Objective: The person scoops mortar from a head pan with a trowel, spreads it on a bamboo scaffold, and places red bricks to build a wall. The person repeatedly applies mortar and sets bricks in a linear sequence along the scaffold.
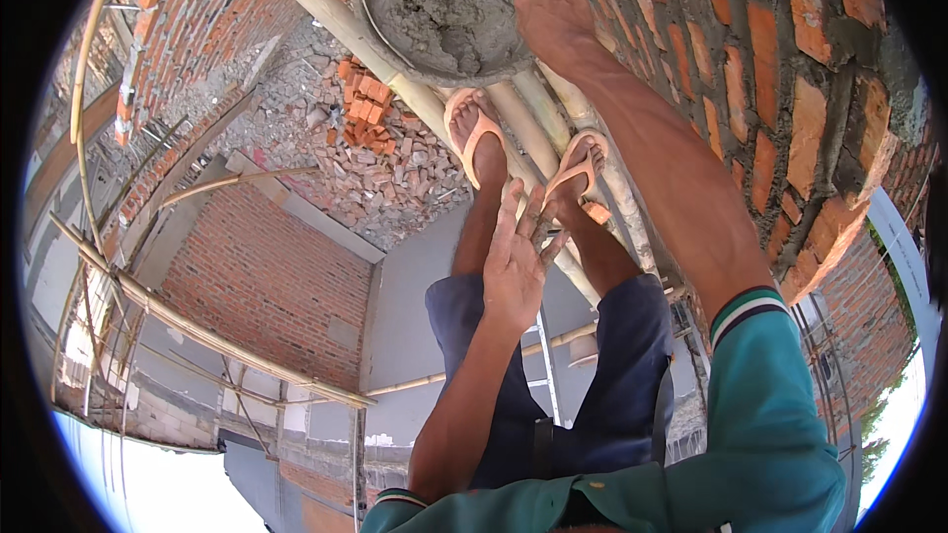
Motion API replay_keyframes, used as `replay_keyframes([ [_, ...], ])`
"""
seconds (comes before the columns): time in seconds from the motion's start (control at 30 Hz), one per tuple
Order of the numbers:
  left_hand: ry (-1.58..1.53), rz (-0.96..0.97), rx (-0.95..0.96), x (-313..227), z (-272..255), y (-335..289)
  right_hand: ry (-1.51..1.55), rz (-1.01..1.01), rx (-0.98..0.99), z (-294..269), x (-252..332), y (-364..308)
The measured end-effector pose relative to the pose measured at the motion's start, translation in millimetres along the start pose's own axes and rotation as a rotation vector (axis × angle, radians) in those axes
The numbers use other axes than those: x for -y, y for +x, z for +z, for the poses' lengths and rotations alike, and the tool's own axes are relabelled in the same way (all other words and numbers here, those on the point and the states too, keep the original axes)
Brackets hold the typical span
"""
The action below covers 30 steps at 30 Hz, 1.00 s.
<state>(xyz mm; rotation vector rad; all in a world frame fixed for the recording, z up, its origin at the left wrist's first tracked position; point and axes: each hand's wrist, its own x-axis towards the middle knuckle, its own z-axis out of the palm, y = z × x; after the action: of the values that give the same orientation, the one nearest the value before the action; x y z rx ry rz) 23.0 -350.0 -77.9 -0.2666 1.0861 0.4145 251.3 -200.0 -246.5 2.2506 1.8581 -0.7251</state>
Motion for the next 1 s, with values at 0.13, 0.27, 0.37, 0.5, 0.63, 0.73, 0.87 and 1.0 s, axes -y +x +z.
replay_keyframes([
  [0.13, -0.142, 0.015, -0.141, 2, 1, 6, 0.179, 0.080, 0.149, 30, 23, -3],
  [0.27, -0.092, 0.039, -0.069, 12, 13, 10, 0.276, 0.042, 0.311, 41, 43, -24],
  [0.37, -0.024, 0.028, -0.053, 12, 13, 12, 0.485, 0.195, 0.404, 51, 61, -9],
  [0.5, 0.001, 0.068, -0.059, 13, 11, 13, 0.731, 0.396, 0.387, 60, 56, -14],
  [0.63, 0.005, 0.058, -0.069, 22, 11, 13, 0.781, 0.323, 0.348, 53, 26, -46],
  [0.73, 0.008, 0.123, -0.092, 28, 5, 14, 0.905, 0.251, 0.354, 28, 14, -63],
  [0.87, -0.069, 0.275, -0.035, 28, -7, 14, 1.046, 0.202, 0.291, -37, 9, -122],
  [1.0, 0.258, 0.394, -0.114, 33, 14, 3, 1.058, 0.129, 0.155, -132, -4, -226],
])
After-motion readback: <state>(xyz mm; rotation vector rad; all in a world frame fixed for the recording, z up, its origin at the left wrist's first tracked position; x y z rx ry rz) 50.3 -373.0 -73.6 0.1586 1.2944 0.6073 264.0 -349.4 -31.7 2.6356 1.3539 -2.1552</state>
